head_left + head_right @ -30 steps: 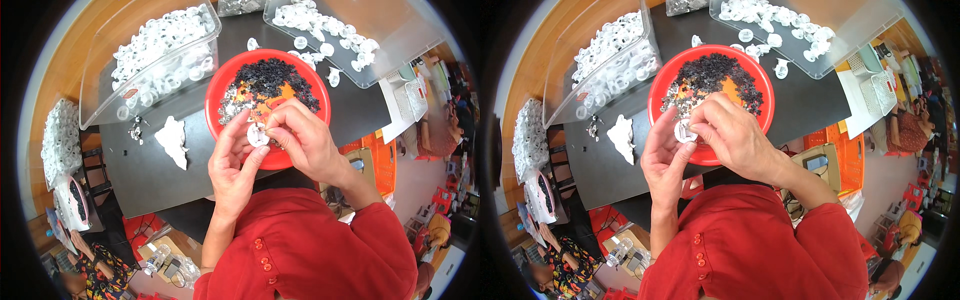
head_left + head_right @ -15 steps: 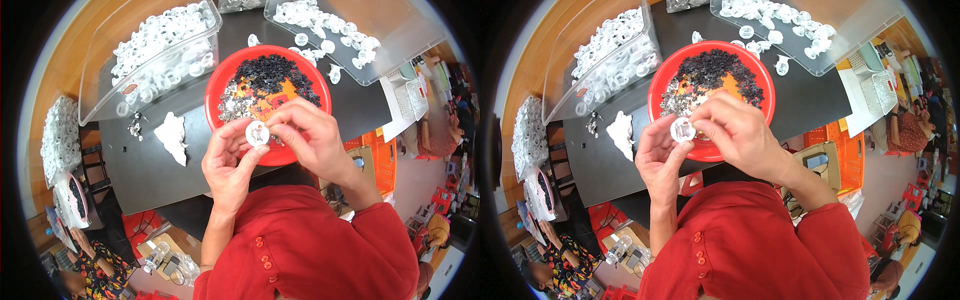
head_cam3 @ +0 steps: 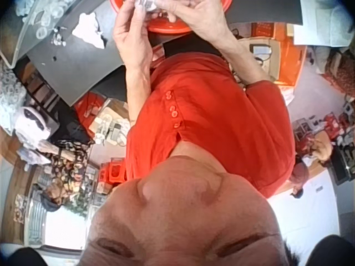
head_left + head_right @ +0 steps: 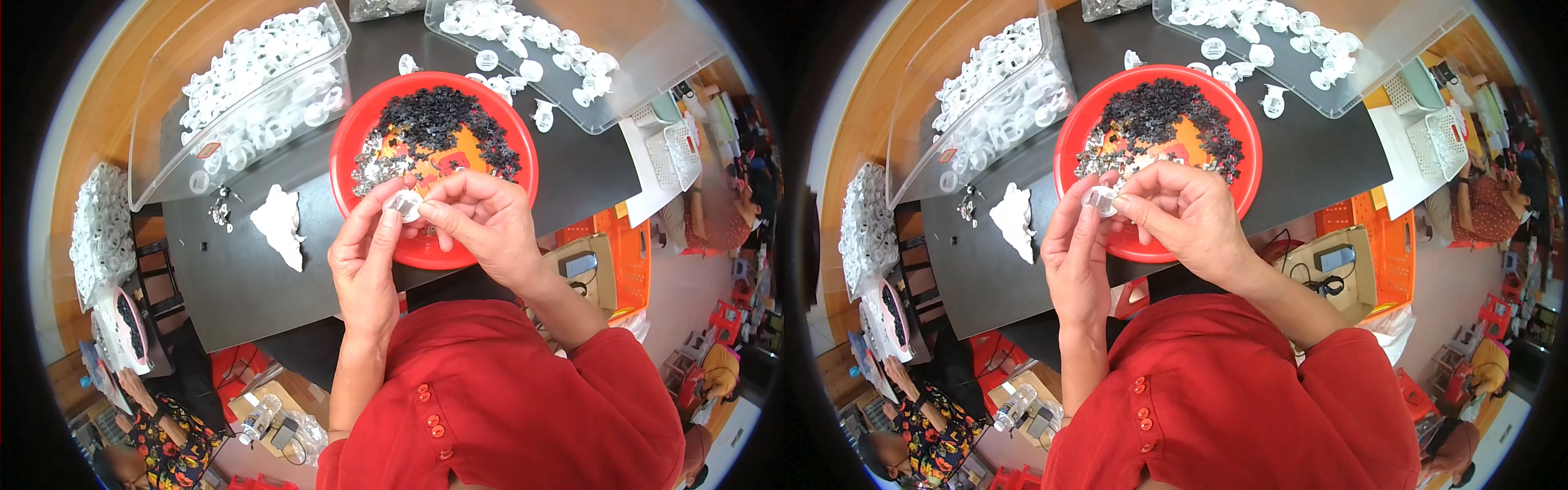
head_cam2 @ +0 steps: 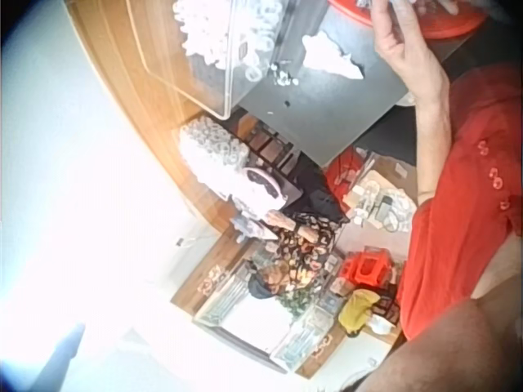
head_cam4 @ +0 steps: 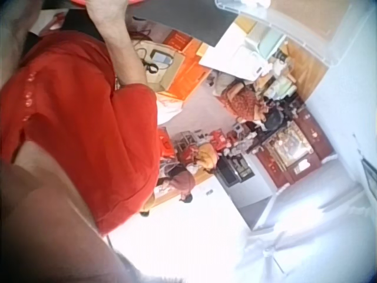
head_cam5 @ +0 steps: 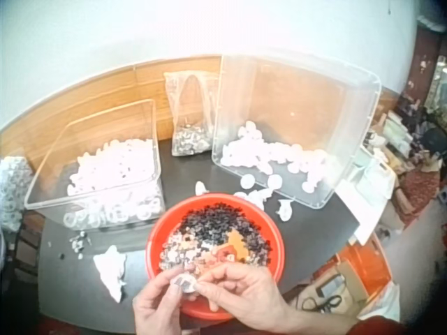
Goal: Assembling small white plastic components by inserting metal pins or black plastic pieces.
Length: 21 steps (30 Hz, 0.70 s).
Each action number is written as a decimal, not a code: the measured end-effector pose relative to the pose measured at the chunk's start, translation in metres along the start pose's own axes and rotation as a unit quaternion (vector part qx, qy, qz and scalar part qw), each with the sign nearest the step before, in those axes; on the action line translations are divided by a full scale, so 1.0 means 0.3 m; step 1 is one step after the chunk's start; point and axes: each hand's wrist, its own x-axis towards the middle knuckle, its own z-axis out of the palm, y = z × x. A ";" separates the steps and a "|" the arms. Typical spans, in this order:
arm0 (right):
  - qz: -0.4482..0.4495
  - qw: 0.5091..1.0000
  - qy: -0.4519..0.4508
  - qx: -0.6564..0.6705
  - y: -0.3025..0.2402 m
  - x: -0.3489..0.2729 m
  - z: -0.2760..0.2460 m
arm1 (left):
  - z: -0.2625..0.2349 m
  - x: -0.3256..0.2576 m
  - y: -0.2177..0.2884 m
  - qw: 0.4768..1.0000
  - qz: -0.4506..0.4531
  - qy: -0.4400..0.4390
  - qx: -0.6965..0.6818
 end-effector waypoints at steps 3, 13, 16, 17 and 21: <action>-0.008 1.000 -0.001 0.002 0.007 -0.002 0.001 | -0.003 0.007 0.005 1.000 -0.014 0.002 -0.006; -0.076 0.997 -0.010 -0.031 0.007 0.004 0.027 | 0.019 -0.009 -0.003 0.996 -0.005 0.043 -0.072; -0.100 0.993 -0.001 -0.068 0.032 0.007 0.022 | 0.028 -0.009 0.009 0.995 -0.018 0.055 -0.080; -0.115 0.990 0.002 -0.086 0.038 0.009 0.022 | 0.029 -0.010 0.014 0.995 -0.030 0.060 -0.075; -0.113 0.993 0.010 -0.045 0.041 0.003 0.024 | 0.028 -0.013 0.009 0.996 -0.032 0.051 -0.071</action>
